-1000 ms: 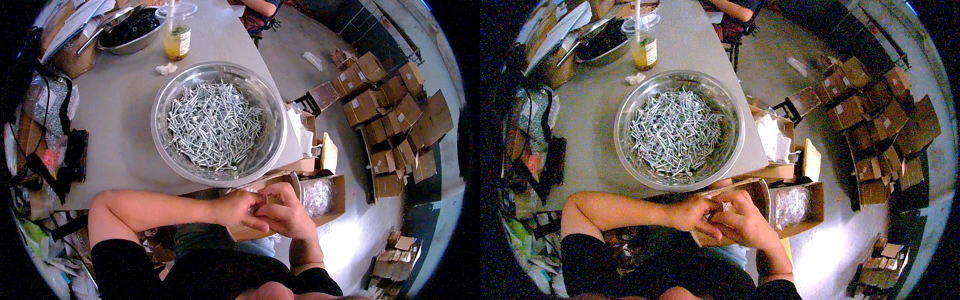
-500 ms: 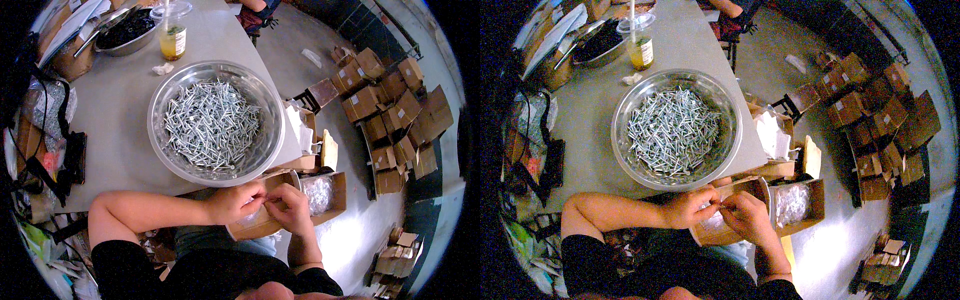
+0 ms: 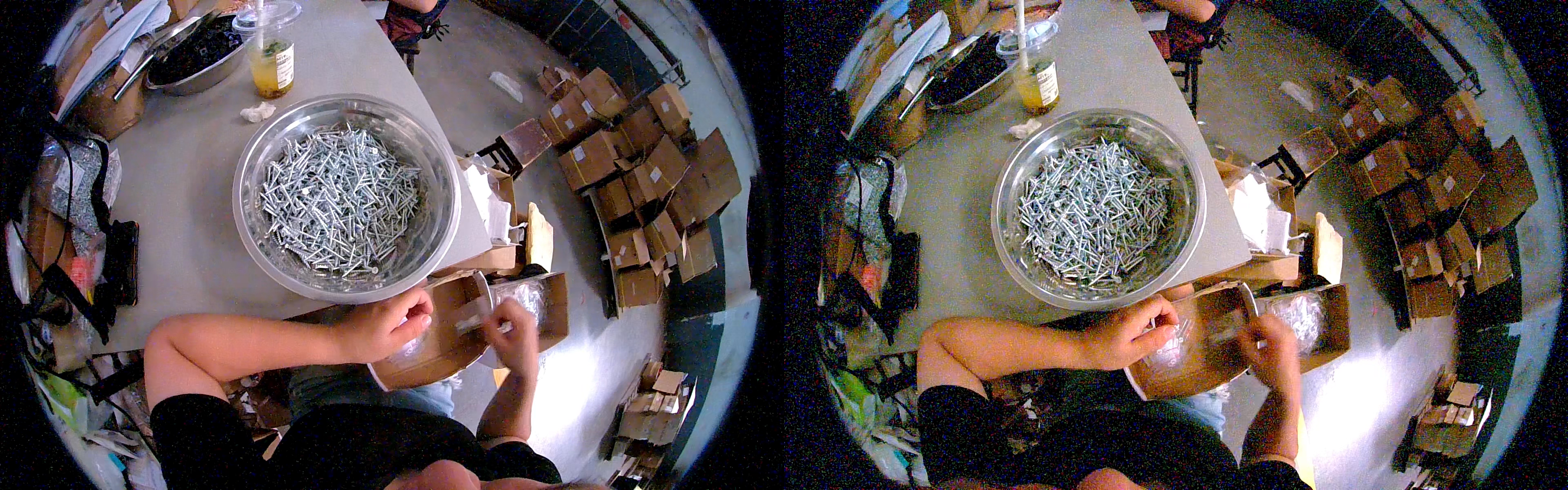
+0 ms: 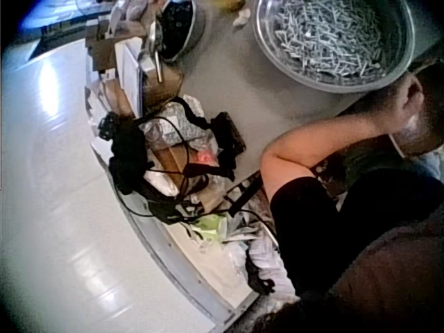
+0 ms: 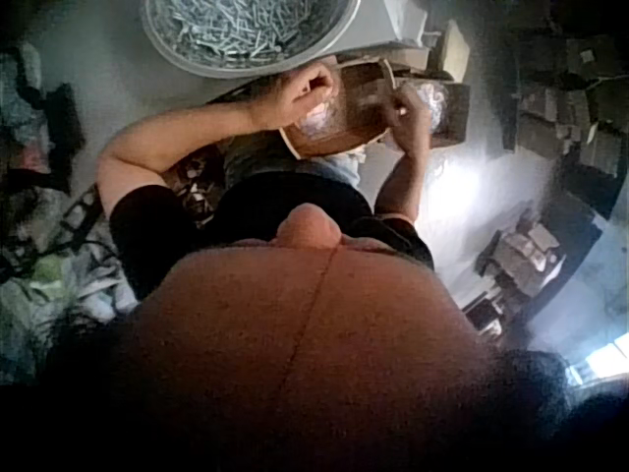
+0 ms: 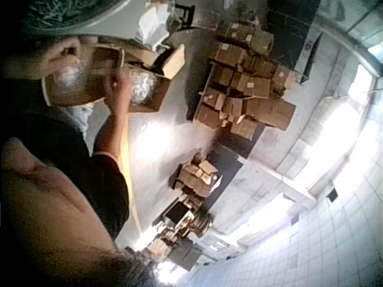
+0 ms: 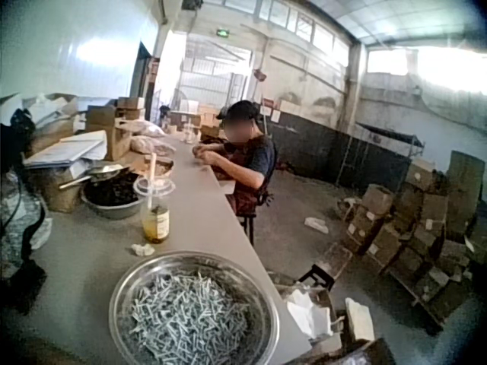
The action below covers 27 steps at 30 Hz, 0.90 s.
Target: The person repeatedly picks individual nails from a large metal bowl and places them into a small plastic bag held in a cardboard box. The task involves repetitive one-at-a-time handling of the nails to fill the bag.
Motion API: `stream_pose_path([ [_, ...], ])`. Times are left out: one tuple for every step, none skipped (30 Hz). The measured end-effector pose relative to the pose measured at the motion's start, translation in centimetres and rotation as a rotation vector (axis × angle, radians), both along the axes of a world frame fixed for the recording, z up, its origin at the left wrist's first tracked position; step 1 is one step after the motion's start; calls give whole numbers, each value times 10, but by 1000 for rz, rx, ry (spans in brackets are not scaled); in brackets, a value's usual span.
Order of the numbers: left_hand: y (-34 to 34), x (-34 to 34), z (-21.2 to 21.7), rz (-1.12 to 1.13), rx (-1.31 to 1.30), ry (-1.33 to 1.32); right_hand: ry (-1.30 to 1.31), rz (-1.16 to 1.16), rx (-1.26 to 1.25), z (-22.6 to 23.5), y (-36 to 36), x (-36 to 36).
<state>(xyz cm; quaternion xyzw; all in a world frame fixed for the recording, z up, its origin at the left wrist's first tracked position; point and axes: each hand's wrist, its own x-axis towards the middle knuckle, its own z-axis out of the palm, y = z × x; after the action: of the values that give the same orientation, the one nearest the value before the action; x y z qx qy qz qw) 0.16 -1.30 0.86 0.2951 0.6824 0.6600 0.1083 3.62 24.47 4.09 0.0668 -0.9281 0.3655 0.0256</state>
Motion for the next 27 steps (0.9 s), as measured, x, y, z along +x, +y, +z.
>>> stream_pose_path([
  [1, -1, -1, 5, 15, 15, -3, -151, 95, 1, 14, 2],
  [1, -1, -2, -1, -5, 4, 52, -218, 184, 5, 22, 1],
  [0, 0, -3, -5, -25, -7, 107, -282, 273, 7, 26, 1],
  [1, 1, -3, -16, -43, -18, 126, -307, 297, 5, 28, 1],
  [1, 1, -3, -16, -39, -15, 22, -274, 293, -1, 26, 1],
  [1, 1, -3, -14, -36, -13, -83, -239, 287, -9, 17, 0],
  [1, 1, -4, -17, -35, -9, -186, -208, 278, -20, 8, 0],
  [0, 1, -3, -39, -65, -30, -171, -19, 344, -45, 3, -2],
  [-2, 0, -1, -56, -98, -52, -154, 174, 405, -65, -7, -3],
  [-4, -1, 0, -68, -132, -76, -175, 280, 323, -67, -29, -4],
  [-5, -2, 3, -74, -156, -73, -198, 379, 246, -65, -49, -5],
  [-5, -4, 7, -81, -180, -69, -184, 373, 215, -78, -59, -5],
  [-5, -5, 8, -89, -207, -64, -168, 365, 182, -100, -63, -4],
  [-5, -5, 7, -79, -200, -39, -154, 362, 151, -111, -67, -5],
  [-4, -5, 4, -71, -192, -14, -172, 359, 135, -116, -64, -3],
  [-4, -4, 1, -59, -182, 9, -192, 359, 121, -115, -63, -3],
  [-4, -3, -2, -54, -187, 6, -213, 357, 108, -113, -61, -3],
  [-4, -1, -5, -51, -191, 3, -231, 358, 111, -107, -56, -2],
  [-3, -1, -7, -47, -196, 1, -248, 361, 114, -85, -55, -3],
  [-4, 0, -9, -41, -215, 23, -267, 368, 117, -67, -55, -4],
  [-4, 1, -10, -38, -237, 47, -265, 338, 63, -55, -55, -3],
  [-5, 2, -11, -32, -260, 70, -263, 312, 8, -46, -55, -2],
  [-5, 2, -11, -66, -273, 59, -258, 282, -44, -37, -56, -1],
  [-4, 3, -12, -99, -286, 47, -300, 230, -76, -28, -58, 1],
  [-4, 2, -11, -133, -300, 40, -320, 213, -63, -19, -59, 0],
  [-4, 1, -7, -146, -288, 85, -340, 198, -51, -10, -62, -1],
  [-4, 0, -5, -120, -268, 87, -360, 185, -39, -3, -64, -3],
])
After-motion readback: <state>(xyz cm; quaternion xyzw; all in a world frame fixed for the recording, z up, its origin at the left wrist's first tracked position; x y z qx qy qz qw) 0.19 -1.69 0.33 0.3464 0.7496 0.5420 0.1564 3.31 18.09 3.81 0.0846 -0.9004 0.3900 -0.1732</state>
